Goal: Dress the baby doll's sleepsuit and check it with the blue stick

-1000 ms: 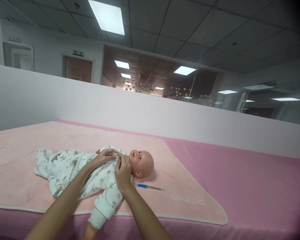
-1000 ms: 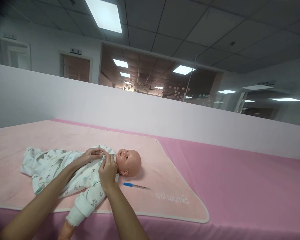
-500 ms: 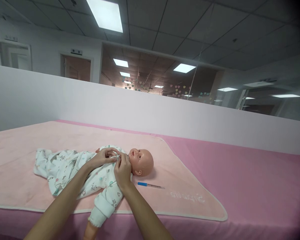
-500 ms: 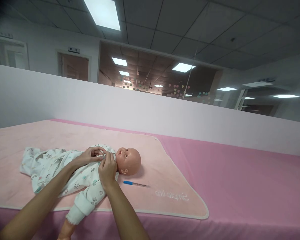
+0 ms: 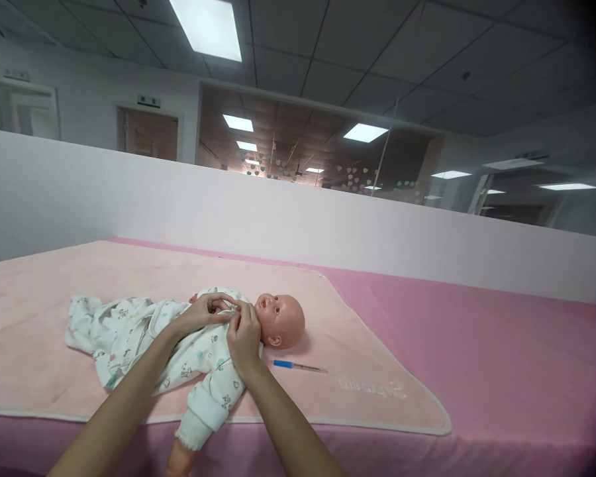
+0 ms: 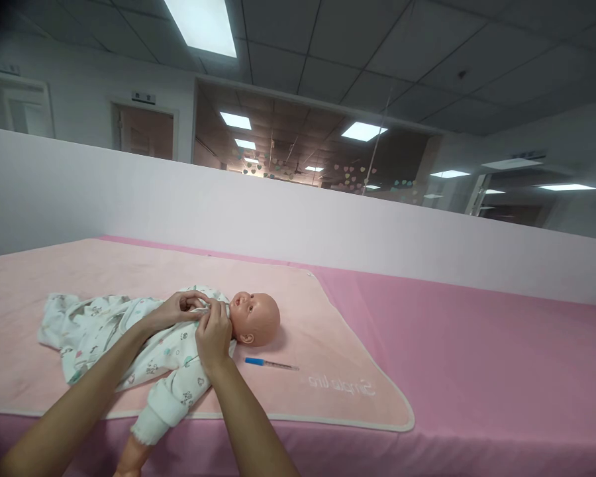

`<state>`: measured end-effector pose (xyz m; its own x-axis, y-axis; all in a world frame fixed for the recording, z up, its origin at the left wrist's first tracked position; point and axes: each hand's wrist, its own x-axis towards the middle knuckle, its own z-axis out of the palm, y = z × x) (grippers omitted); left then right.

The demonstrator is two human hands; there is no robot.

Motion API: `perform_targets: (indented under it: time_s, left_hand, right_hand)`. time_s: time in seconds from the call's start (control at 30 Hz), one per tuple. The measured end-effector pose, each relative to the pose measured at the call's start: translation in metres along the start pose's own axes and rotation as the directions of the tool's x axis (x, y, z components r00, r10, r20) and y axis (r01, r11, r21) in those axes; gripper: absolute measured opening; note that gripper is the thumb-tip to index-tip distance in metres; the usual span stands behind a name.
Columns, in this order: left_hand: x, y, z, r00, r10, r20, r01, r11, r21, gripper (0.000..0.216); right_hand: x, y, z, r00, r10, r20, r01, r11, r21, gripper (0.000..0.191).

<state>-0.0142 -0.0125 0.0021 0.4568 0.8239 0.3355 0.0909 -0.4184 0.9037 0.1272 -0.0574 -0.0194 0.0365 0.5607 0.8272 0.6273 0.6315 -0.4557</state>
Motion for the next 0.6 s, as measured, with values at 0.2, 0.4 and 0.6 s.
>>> perform_targets:
  time_s: [0.2,0.4,0.6]
  left_hand:
    - [0.0008,-0.0021,-0.0006,1.0,-0.003,0.002,0.004,1.0,-0.018,0.042]
    - [0.0011,-0.0036,-0.0009,1.0,-0.003,0.009,0.003,0.998,-0.061,0.037]
    - [-0.0006,-0.0006,-0.0002,1.0,-0.006,0.012,0.007,0.996,-0.093,0.037]
  right_hand:
    - [0.0005,0.0003,0.0001,1.0,-0.012,-0.002,0.012,0.999,0.033,0.026]
    - [0.0006,0.0021,0.0017,1.0,0.003,-0.007,-0.003,0.999,0.036,0.026]
    - [0.001,0.0001,0.0003,1.0,-0.014,-0.021,0.016,0.997,0.078,0.03]
